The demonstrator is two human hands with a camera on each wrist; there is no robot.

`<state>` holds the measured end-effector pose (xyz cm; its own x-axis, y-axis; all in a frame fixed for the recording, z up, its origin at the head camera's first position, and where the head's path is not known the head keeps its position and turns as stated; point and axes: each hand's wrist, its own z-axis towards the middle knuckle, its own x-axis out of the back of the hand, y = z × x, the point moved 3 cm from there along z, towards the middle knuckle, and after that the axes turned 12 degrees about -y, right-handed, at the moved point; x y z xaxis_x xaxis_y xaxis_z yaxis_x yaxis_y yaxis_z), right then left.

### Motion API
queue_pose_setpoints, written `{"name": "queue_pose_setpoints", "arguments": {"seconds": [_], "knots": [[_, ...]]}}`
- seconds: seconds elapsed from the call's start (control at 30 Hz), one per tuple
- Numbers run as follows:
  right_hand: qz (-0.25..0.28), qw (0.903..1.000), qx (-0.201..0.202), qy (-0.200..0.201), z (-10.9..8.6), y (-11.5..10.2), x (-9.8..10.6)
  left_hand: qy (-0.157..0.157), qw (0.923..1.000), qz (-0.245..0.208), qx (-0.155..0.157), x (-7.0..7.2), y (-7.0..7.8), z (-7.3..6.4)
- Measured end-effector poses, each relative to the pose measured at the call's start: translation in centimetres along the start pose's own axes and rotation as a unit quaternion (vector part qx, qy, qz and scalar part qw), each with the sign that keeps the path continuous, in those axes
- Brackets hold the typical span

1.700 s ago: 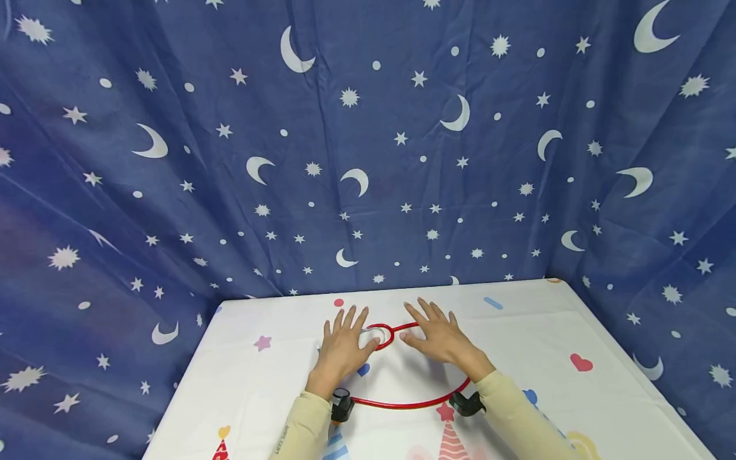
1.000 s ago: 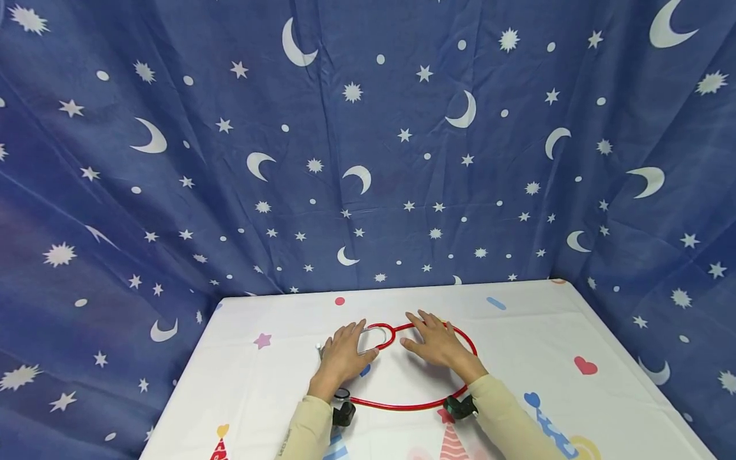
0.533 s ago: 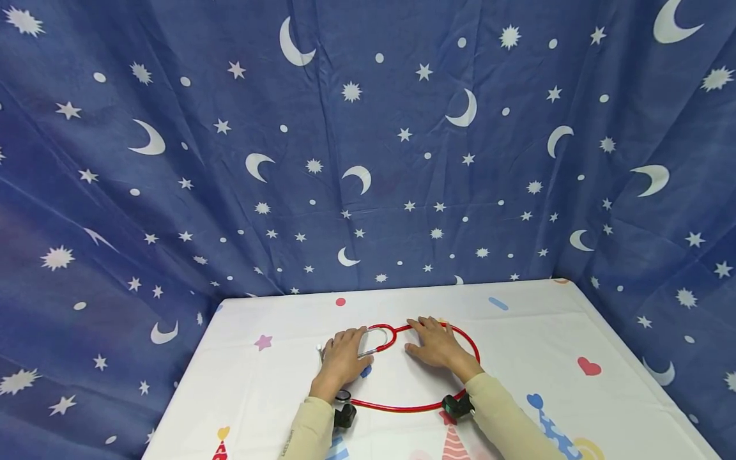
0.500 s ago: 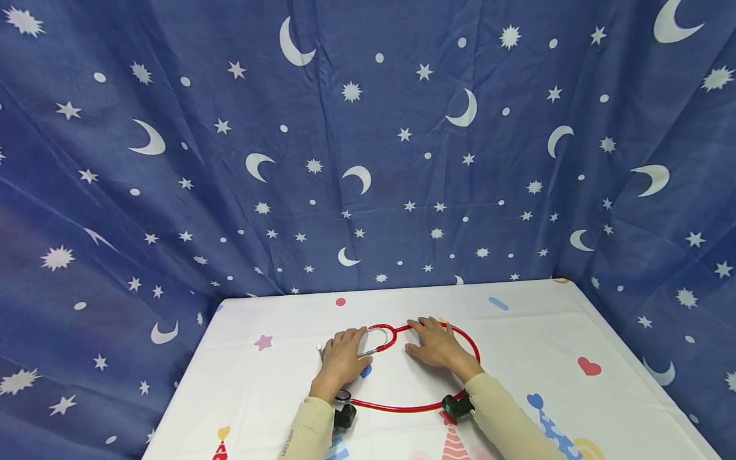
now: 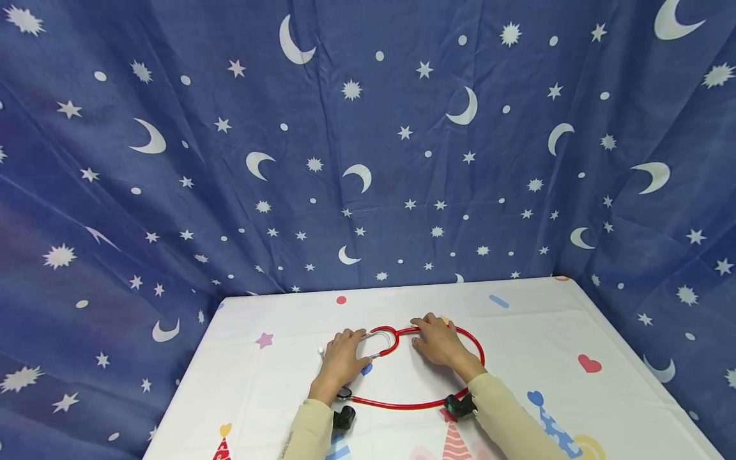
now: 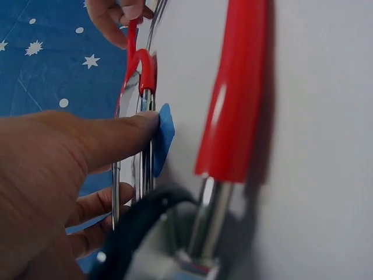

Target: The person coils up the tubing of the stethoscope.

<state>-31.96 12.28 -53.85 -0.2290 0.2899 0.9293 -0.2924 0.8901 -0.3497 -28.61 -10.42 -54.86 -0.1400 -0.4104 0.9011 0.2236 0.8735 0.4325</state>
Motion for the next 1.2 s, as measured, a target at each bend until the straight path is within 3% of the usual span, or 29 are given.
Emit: {"name": "queue_pose_setpoints", "arguments": {"seconds": [0.2, 0.43, 0.6, 0.93, 1.2], "knots": [[0.001, 0.9979, 0.02, 0.061, -0.1, 0.2, 0.8, -0.007, 1.0, 0.001, -0.004, 0.0, 0.2, -0.3], [0.008, 0.9951, 0.027, 0.094, -0.3, -0.2, 1.9, -0.02, 0.9997, -0.005, -0.01, 0.2, 0.3, -0.6], [0.021, 0.9904, 0.042, 0.13, -0.5, -0.6, 3.1, -0.006, 0.9999, -0.001, -0.013, 0.6, 0.2, -0.5], [0.053, 0.9845, 0.047, 0.161, -1.5, -1.1, 4.8, 0.055, 0.9965, -0.046, -0.042, 3.5, 1.4, -1.1], [0.053, 0.9803, 0.052, 0.183, -3.0, -1.3, 5.8, 0.065, 0.9931, -0.077, -0.061, 5.3, 3.2, -2.9]]}}
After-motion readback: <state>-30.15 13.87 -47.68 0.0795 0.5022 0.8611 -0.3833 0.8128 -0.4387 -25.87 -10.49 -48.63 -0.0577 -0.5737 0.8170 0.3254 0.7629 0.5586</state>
